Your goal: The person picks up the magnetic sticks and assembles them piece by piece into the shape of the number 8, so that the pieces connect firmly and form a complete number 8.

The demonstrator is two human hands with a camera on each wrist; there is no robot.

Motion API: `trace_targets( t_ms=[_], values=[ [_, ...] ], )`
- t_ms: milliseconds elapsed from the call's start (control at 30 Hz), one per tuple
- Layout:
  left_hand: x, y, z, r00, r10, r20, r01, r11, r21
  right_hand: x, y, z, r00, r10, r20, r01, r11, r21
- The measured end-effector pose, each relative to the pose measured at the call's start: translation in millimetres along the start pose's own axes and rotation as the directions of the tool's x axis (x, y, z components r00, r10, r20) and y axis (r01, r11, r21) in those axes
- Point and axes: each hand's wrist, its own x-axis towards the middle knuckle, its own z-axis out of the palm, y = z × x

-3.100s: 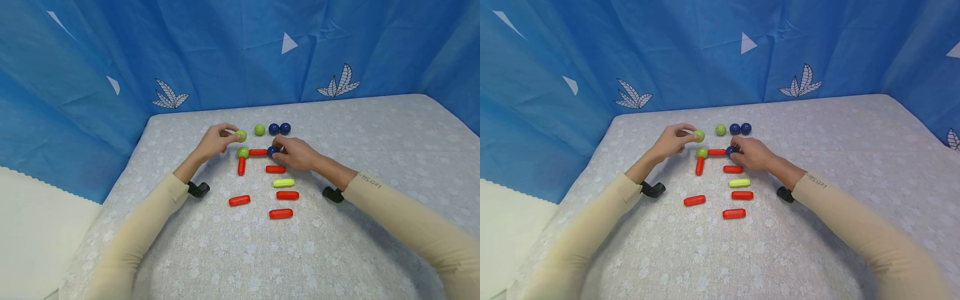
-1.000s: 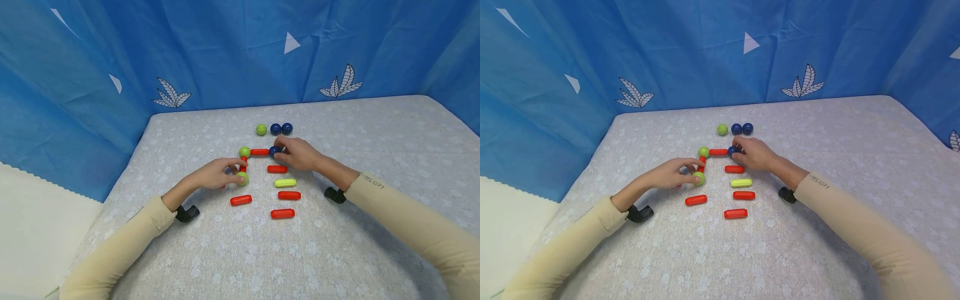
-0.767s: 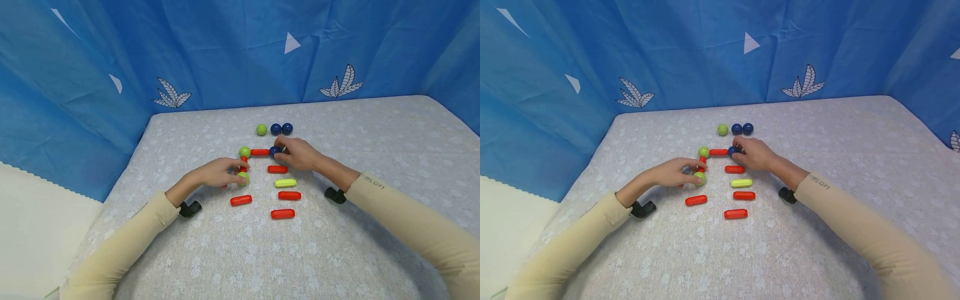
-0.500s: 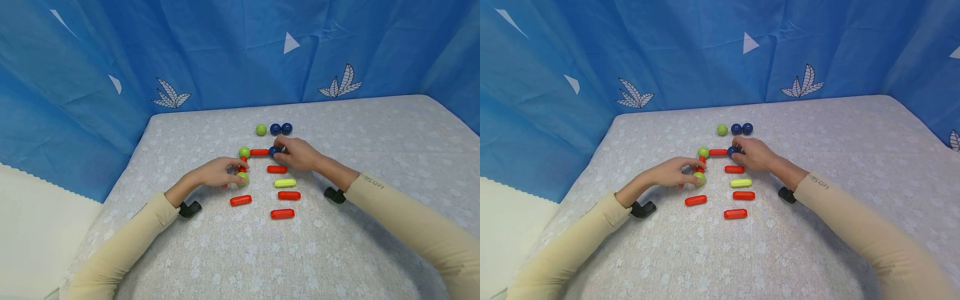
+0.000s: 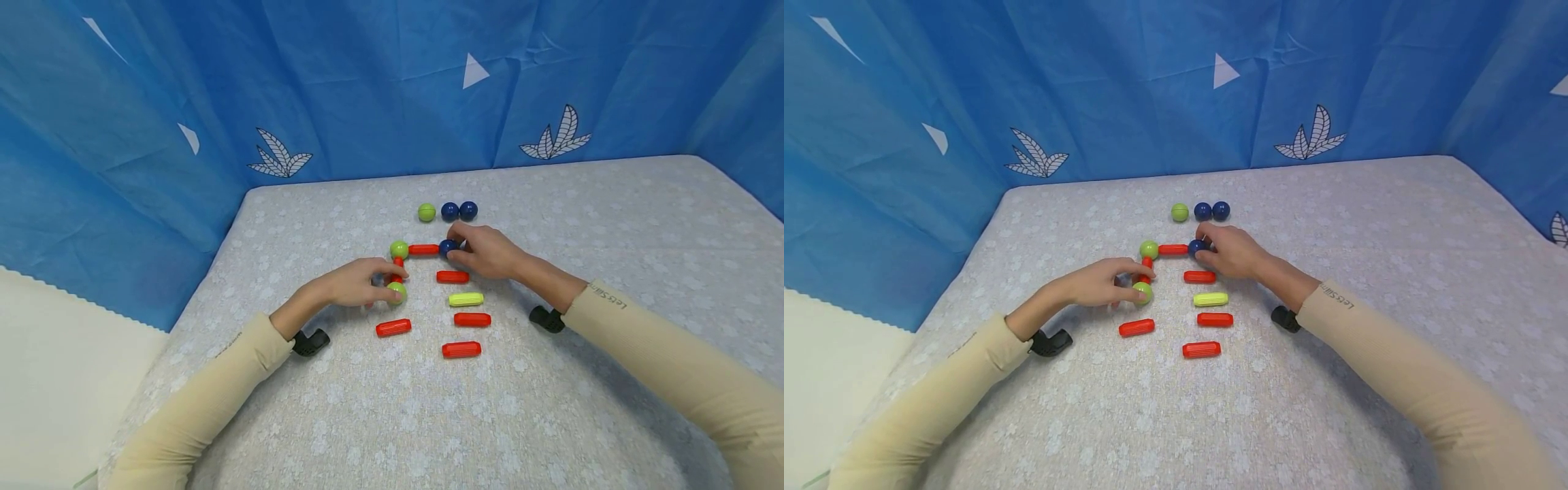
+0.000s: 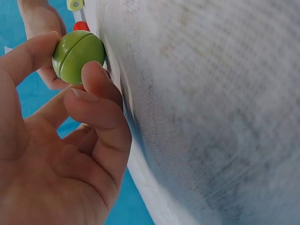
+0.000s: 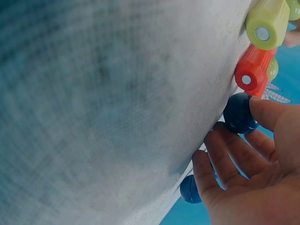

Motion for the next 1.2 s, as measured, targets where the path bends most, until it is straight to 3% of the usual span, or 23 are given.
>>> trace_targets(
  t_ms=[400, 667, 900, 1200],
  values=[
    [5.0, 3.6, -0.5, 0.999, 0.028, 0.021, -0.03, 0.99, 0.135, 0.6, -2.3, -0.1, 1.0, 0.003, 0.008, -0.003, 1.0, -0.005],
    [3.3, 0.2, -1.4, 0.998, 0.043, -0.038, -0.041, 0.998, 0.049, 0.9, -2.6, -0.1, 1.0, -0.006, 0.004, 0.006, 1.0, -0.006],
    [3.3, -0.4, -2.1, 0.998, 0.046, -0.036, -0.045, 0.998, 0.032, 0.7, -2.2, -0.5, 1.0, 0.006, 0.004, -0.006, 1.0, -0.002],
    [4.9, -0.8, 0.4, 0.992, 0.105, -0.074, -0.103, 0.994, 0.028, 0.3, 0.2, -0.3, 1.0, -0.007, -0.003, 0.007, 1.0, 0.002]
  ],
)
